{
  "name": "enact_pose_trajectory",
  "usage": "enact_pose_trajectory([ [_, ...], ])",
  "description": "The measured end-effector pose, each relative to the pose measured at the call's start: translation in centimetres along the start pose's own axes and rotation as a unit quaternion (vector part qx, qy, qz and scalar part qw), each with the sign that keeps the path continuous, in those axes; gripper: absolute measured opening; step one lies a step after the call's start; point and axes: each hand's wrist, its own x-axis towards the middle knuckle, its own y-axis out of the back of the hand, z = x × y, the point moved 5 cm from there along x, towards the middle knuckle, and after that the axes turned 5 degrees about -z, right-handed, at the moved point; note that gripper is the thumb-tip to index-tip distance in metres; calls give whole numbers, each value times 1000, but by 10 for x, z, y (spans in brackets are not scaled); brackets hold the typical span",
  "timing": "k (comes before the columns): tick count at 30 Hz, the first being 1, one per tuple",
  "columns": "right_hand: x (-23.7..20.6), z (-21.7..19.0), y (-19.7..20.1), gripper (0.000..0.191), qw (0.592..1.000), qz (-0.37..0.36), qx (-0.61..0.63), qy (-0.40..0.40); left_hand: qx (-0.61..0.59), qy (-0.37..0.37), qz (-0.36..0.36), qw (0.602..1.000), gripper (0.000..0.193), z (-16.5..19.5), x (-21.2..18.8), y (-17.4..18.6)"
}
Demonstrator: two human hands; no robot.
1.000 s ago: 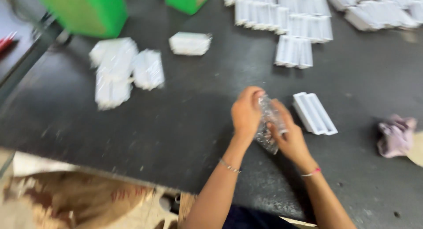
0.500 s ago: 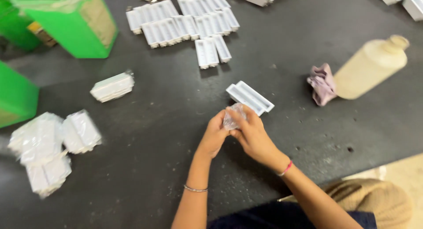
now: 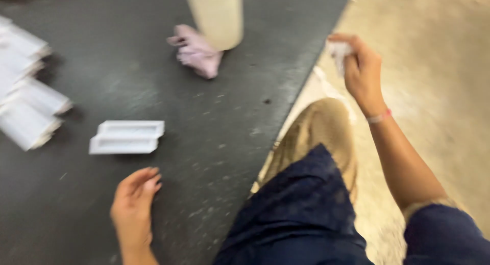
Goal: The person wipes small white plastic parts with a cloth, occasionally picking up a bottle to apply liquid to the cloth. They handle the parts one at a time, wiping each side, and place some into clear plastic bags.
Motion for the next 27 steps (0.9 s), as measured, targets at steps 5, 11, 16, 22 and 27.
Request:
enact_pose_trajectory([
  [5,-38,140,17,30,986,84,12,-145,138,-16,57,989,20,-26,2,7],
  [11,-88,193,-51,8,978,69,-117,-157,177,-13,95,980,20,-25,-1,12],
  [16,-98,150,-97,18,993,21,-63,-94,236,-13,148,960,19,-4,0,10],
  [22,-65,83,-173,17,979,-145,-46,-133,239,-58,187,951,14,29,-6,11],
  [27,-78,82,-189,17,960,-220,-54,-164,246,-71,191,948,13,36,-10,13],
])
